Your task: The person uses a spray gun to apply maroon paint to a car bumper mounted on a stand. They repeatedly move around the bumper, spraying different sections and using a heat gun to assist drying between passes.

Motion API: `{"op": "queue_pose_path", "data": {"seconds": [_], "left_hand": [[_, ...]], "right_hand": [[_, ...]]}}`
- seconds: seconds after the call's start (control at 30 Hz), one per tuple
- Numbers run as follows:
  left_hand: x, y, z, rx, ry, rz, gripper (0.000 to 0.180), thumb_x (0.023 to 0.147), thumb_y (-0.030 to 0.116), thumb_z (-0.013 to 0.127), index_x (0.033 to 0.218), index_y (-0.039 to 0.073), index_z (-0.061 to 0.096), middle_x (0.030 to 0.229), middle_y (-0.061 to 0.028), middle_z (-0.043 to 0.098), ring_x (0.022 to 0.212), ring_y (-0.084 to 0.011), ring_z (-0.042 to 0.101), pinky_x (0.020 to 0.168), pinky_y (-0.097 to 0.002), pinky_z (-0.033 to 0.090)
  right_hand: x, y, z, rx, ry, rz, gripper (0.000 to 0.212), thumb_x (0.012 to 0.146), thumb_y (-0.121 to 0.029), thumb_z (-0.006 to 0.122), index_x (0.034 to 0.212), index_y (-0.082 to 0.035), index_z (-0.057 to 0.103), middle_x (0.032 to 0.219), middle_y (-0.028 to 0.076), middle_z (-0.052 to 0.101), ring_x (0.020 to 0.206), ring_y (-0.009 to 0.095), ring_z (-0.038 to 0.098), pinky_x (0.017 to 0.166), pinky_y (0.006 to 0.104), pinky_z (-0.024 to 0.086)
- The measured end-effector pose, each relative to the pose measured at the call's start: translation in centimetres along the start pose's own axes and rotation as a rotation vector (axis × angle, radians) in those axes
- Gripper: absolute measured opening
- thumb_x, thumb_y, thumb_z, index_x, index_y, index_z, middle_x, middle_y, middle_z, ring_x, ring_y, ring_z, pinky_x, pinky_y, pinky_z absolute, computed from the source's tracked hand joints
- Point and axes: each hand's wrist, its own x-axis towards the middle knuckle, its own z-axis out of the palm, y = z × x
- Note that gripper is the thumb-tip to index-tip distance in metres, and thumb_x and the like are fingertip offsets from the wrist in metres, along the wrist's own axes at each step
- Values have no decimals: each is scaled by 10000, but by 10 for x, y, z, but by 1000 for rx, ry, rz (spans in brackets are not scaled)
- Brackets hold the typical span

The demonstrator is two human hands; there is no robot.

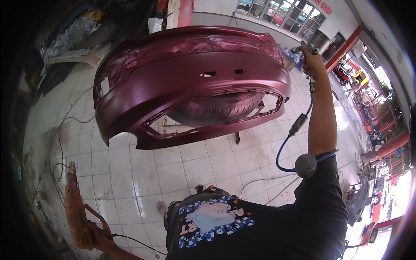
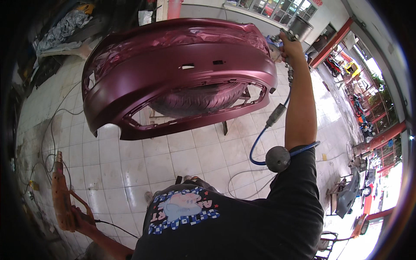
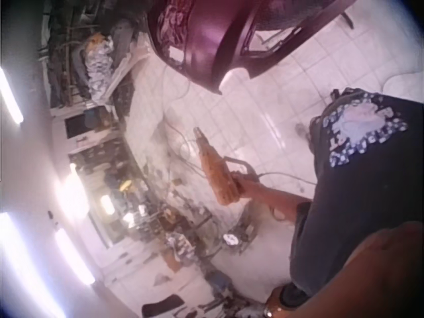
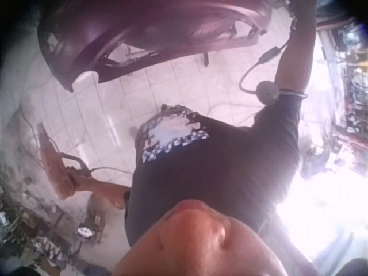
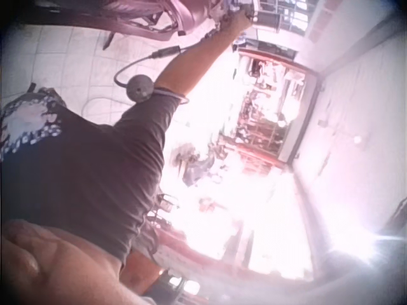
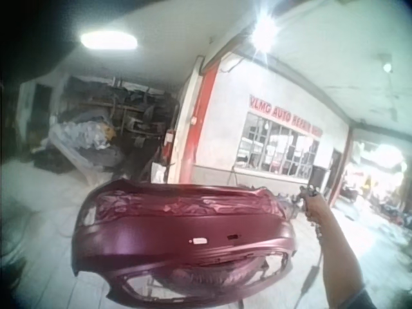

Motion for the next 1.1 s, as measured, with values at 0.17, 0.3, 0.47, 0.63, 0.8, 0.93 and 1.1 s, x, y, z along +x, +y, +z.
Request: {"op": "queue_pose_path", "data": {"seconds": [0.17, 0.3, 0.47, 0.63, 0.8, 0.93, 1.1], "left_hand": [[-32, 26, 31, -4, 7, 25, 287, 989, 172, 671, 1151, -63, 637, 1090, -103, 647, 1005, -194, 609, 921, -349, 518], [-50, 44, 37, -40, 12, 50, 316, 987, 188, 678, 1180, -58, 631, 1110, -100, 643, 1030, -194, 602, 930, -347, 504], [-66, 52, 24, -14, -28, 89, 347, 971, 249, 704, 1181, -22, 648, 1121, -82, 654, 1030, -190, 585, 934, -360, 465], [-71, 62, 8, -57, -216, 156, 309, 984, 227, 664, 1188, -3, 635, 1106, -64, 632, 1039, -180, 568, 949, -343, 438], [-63, 62, 5, -108, -245, 53, 315, 965, 223, 673, 1187, 4, 629, 1106, -58, 615, 1079, -193, 561, 976, -359, 424], [-53, 22, 1, -112, -232, 1, 357, 944, 251, 701, 1196, 7, 632, 1116, -57, 614, 1100, -196, 559, 984, -367, 423], [-32, 34, 1, -27, -267, -87, 332, 916, 183, 716, 1175, -12, 642, 1051, -68, 669, 1019, -219, 620, 932, -364, 469]], "right_hand": [[79, 58, -48, -131, 195, -87, 427, 954, -486, 676, 1071, -86, 581, 637, 9, 516, 441, 126, 449, 377, 333, 380], [108, 69, -26, 71, 190, -51, 414, 952, -540, 661, 1065, -145, 613, 633, -5, 482, 438, 112, 409, 385, 317, 349], [110, 63, 25, 387, 14, 42, 403, 962, -533, 652, 1017, -142, 576, 685, 14, 514, 454, 120, 427, 395, 321, 384], [69, 37, 91, 442, -163, -12, 400, 957, -525, 664, 991, -137, 568, 678, 8, 502, 464, 121, 452, 401, 319, 411], [-1, -14, 168, 427, -302, 18, 387, 958, -521, 663, 991, -148, 562, 691, -2, 515, 464, 109, 451, 405, 311, 415], [-59, -64, 212, 402, -379, -42, 377, 965, -503, 663, 997, -144, 553, 700, 2, 521, 463, 104, 452, 399, 301, 408], [-122, -115, 290, 367, -494, -69, 385, 972, -467, 670, 1010, -104, 547, 710, 19, 534, 472, 110, 461, 399, 306, 422]]}}
